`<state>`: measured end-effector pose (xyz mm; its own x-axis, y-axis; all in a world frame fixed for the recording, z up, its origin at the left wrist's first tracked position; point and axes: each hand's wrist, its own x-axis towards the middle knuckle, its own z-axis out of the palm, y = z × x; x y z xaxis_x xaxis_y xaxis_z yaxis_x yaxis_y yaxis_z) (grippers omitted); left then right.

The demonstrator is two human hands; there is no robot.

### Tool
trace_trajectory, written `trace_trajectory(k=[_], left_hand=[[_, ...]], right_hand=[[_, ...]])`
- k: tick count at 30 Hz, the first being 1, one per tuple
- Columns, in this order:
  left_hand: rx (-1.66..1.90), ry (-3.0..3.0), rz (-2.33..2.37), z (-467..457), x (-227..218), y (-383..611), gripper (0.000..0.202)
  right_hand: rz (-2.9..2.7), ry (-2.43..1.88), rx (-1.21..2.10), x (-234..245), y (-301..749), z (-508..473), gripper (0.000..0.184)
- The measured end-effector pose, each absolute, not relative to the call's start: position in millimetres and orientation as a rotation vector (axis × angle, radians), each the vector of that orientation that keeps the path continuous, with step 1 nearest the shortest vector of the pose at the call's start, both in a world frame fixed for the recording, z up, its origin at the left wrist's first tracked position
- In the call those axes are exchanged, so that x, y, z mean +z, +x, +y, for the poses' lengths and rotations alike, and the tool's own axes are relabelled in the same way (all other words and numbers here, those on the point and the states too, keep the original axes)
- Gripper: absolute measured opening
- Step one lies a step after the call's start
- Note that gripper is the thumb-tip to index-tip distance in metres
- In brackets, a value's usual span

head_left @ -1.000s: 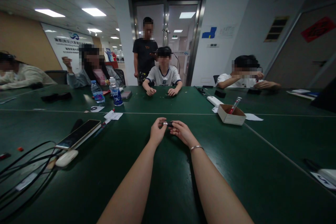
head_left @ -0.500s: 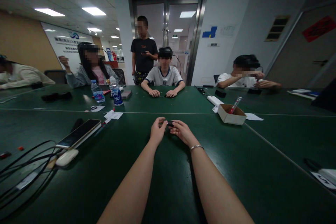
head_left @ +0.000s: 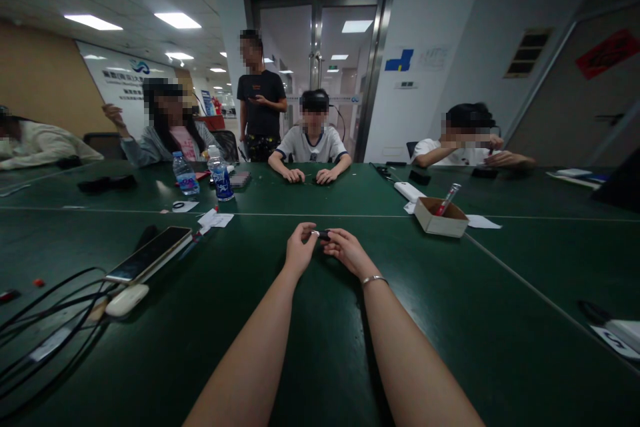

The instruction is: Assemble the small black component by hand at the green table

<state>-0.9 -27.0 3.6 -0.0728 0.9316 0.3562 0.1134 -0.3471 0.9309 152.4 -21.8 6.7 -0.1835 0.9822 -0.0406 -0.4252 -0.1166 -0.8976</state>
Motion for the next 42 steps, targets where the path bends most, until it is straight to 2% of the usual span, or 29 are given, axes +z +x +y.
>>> trace_trajectory(k=[13,22,28,34,42], left_hand=[[1.404,1.399,1.178,-26.0,1.8,-0.7,0.025],[1.475,1.473,1.135,-28.0,5.6,0.3,0.028],[1.508,1.508,1.135,-22.8,-0.8,0.3,0.023],[1.517,1.498,1.128,-20.1,-5.6,-1.2,0.024],[1.512,1.295,1.093,-18.1,0.2,-4.0,0.029]], right_hand=[[-0.949,-0.847,1.571,6.4,151.9,-21.1,0.014],[-0.959,-0.845,1.57,6.0,153.0,-20.9,0.012],[-0.953,-0.852,1.567,5.2,152.8,-19.8,0.012],[-0.992,-0.818,1.582,2.1,153.8,-17.9,0.018],[-1.301,-0.835,1.441,-5.8,149.5,-15.9,0.04]])
